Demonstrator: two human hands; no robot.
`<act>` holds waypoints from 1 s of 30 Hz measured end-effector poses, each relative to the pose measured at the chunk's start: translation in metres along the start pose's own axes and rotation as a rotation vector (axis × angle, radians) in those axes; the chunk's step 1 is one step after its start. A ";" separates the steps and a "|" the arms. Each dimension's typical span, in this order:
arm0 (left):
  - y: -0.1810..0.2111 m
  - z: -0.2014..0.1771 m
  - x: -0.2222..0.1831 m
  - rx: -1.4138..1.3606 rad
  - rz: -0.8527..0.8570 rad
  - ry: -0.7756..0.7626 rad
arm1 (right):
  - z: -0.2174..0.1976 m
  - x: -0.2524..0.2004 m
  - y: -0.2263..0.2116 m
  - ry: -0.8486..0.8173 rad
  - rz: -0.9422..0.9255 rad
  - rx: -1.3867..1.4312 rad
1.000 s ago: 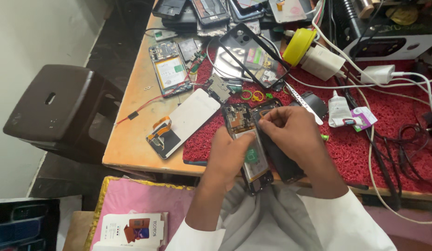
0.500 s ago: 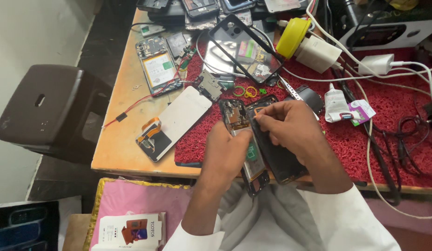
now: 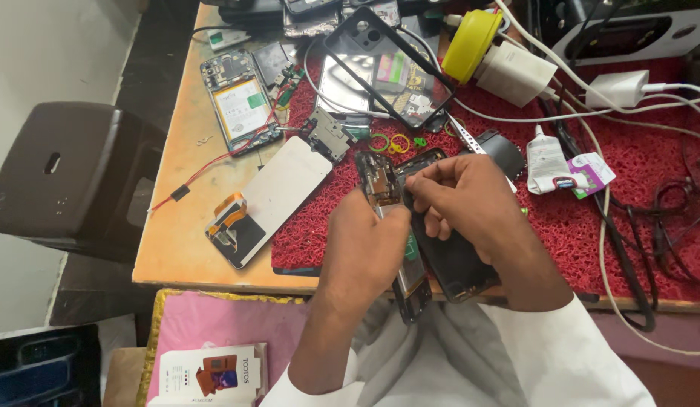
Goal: The person reassembles a smartphone by connecting internal ribbon cables and snapping the back cover onto the chassis. They then connect a charging cable to the device to verify that the screen lights up and the phone is charging.
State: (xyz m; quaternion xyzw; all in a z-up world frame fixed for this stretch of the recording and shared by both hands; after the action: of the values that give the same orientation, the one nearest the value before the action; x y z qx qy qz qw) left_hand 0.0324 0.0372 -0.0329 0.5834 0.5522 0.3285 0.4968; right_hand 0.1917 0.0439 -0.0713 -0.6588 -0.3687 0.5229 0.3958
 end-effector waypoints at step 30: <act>-0.009 0.009 0.009 -0.048 -0.048 0.004 | 0.002 0.003 0.002 -0.018 -0.076 0.058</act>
State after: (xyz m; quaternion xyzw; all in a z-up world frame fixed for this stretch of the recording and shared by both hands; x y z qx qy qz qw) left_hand 0.0400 0.0431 -0.0451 0.5573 0.5589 0.3308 0.5174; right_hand 0.1905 0.0463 -0.0748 -0.6277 -0.3818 0.5240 0.4309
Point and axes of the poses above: each hand's wrist, its own x-axis towards the middle knuckle, its own z-axis out of the palm, y = z × x, the point moved 7 cm from there along x, towards the middle knuckle, and after that the axes turned 2 degrees about x, right-handed, at the moved point
